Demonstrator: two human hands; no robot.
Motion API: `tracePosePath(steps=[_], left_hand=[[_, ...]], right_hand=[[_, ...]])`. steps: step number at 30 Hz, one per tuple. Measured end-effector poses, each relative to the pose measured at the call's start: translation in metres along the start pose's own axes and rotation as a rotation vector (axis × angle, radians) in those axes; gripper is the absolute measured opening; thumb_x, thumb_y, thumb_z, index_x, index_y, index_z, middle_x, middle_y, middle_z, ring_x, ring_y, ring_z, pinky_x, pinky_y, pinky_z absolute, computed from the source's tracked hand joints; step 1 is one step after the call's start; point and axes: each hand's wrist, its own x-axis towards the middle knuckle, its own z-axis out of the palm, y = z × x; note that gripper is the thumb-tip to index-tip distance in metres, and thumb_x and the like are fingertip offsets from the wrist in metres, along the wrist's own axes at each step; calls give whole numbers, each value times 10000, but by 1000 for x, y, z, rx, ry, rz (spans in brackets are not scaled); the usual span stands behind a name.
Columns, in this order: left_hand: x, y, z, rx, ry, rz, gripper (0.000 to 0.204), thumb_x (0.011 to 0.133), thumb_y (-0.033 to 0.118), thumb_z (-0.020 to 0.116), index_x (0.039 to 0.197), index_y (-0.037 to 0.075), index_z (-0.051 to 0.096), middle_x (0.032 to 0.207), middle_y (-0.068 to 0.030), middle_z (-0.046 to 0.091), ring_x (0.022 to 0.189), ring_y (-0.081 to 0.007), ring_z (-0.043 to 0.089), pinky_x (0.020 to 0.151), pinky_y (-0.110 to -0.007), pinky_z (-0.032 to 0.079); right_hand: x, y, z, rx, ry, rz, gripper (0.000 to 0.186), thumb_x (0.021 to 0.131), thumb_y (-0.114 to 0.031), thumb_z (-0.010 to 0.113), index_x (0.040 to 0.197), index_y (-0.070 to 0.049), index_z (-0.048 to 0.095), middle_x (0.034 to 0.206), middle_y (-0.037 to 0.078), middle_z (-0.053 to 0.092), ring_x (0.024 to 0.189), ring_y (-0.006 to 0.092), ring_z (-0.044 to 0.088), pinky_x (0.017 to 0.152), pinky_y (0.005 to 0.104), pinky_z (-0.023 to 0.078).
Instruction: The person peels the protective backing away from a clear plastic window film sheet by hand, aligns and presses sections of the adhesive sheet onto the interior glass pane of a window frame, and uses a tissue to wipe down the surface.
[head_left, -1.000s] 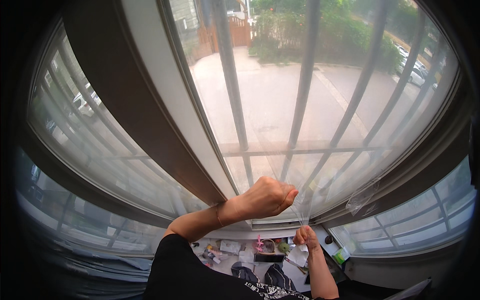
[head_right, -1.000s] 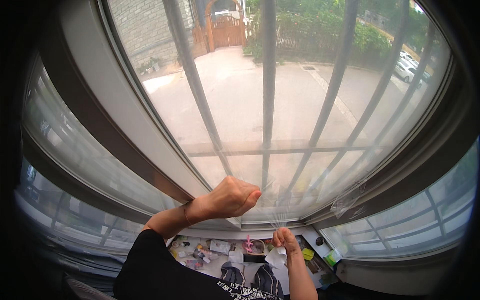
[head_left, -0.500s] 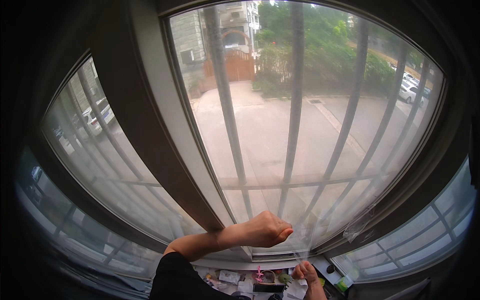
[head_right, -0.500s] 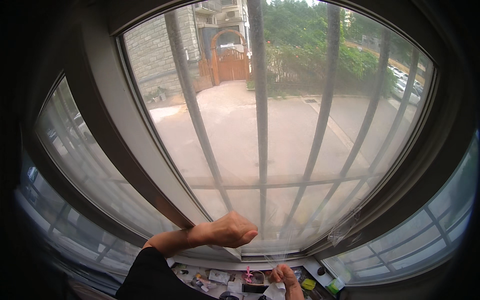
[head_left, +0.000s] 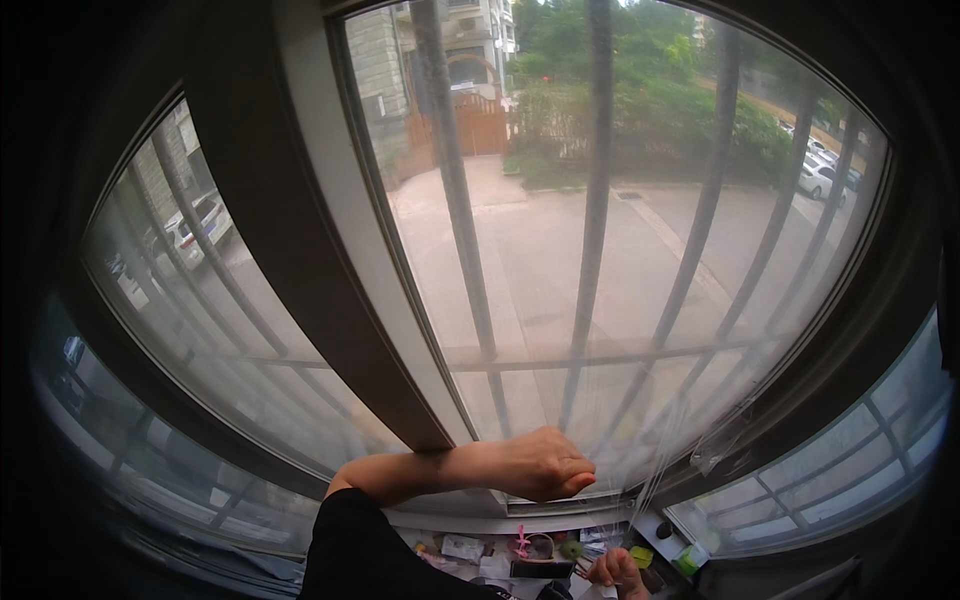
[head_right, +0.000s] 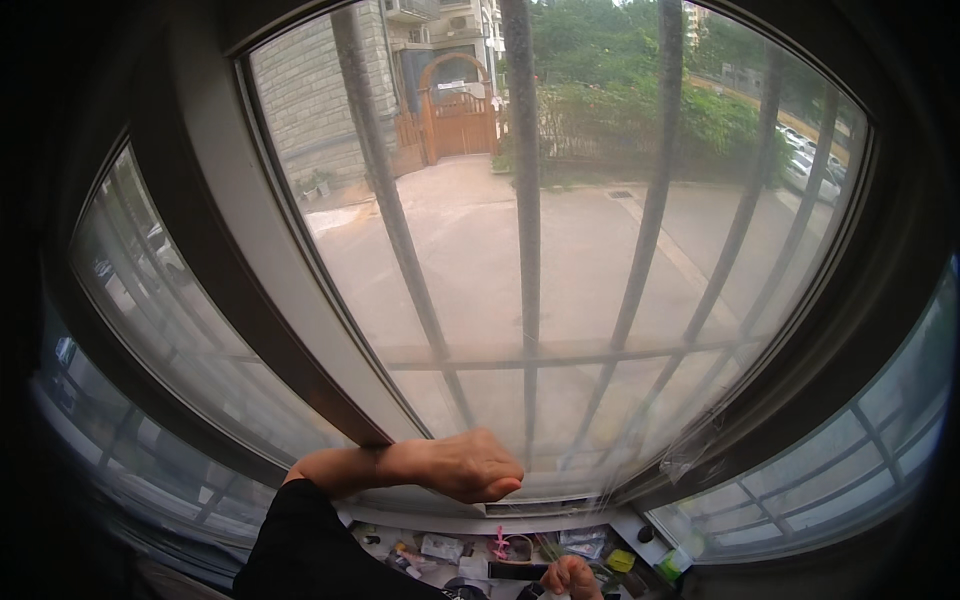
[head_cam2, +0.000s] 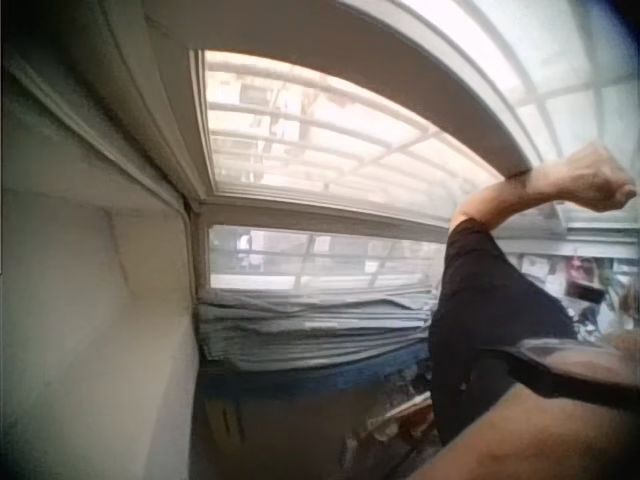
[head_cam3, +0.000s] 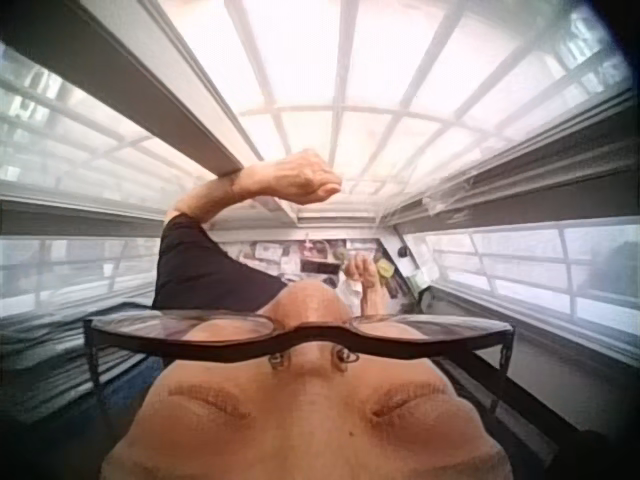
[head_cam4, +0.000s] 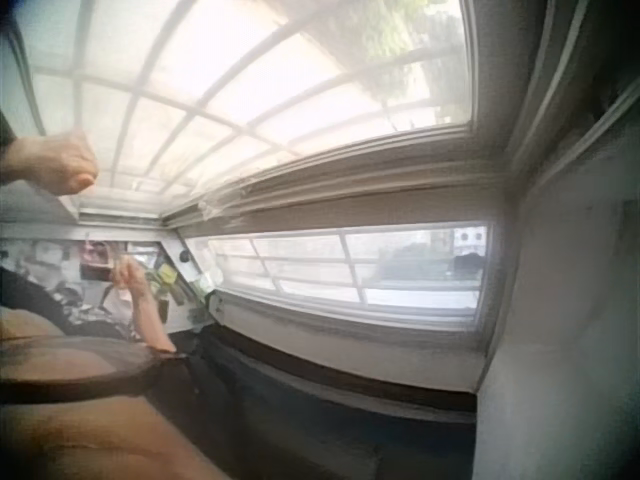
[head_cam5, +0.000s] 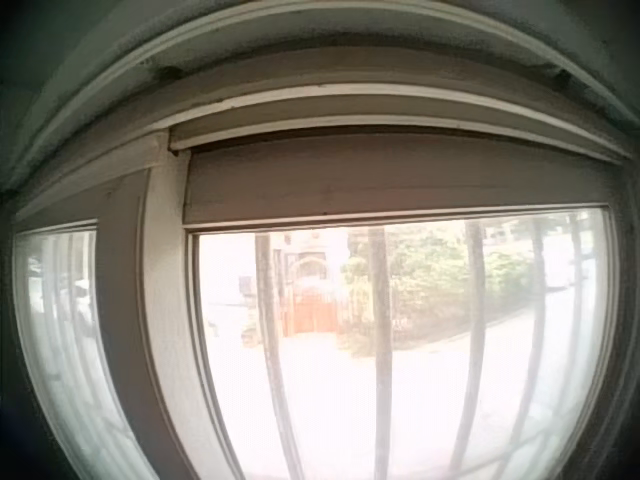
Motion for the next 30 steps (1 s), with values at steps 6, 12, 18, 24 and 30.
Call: tracePosePath(steps=[6,12,18,24,30], left_hand=[[6,2,-6,36,-4,-7,237,864,107,517,643,58,446,555,-124,445,503,-335,479,459,-415,388],[1,20,-12,-205,129,-404,430,883,425,521,801,10,604,668,-107,591,579,-199,589,481,-306,419],[16,48,-60,-239,606,-745,716,862,684,338,842,35,640,669,-61,622,565,-92,566,431,-186,338],[42,62,-83,-20,618,-657,531,997,318,306,567,56,474,461,-1,401,417,-77,347,422,-224,300],[57,80,-64,244,621,-615,497,980,249,355,551,3,413,473,-57,362,461,-134,343,489,-308,324]], right_hand=[[14,-12,27,14,75,48,471,925,-454,493,635,-83,467,577,64,512,549,153,473,620,301,393],[14,-20,47,22,108,-40,421,918,-430,515,674,-91,465,612,34,489,574,127,468,543,220,353],[7,-35,72,101,138,-26,405,912,-415,518,692,-83,448,609,40,469,581,144,480,569,242,401],[12,-34,70,-41,122,-73,425,924,-437,495,685,-88,456,609,37,487,586,131,482,553,243,419],[-41,26,20,-64,328,24,390,950,-328,453,647,-87,499,591,33,522,548,113,489,520,239,405]])
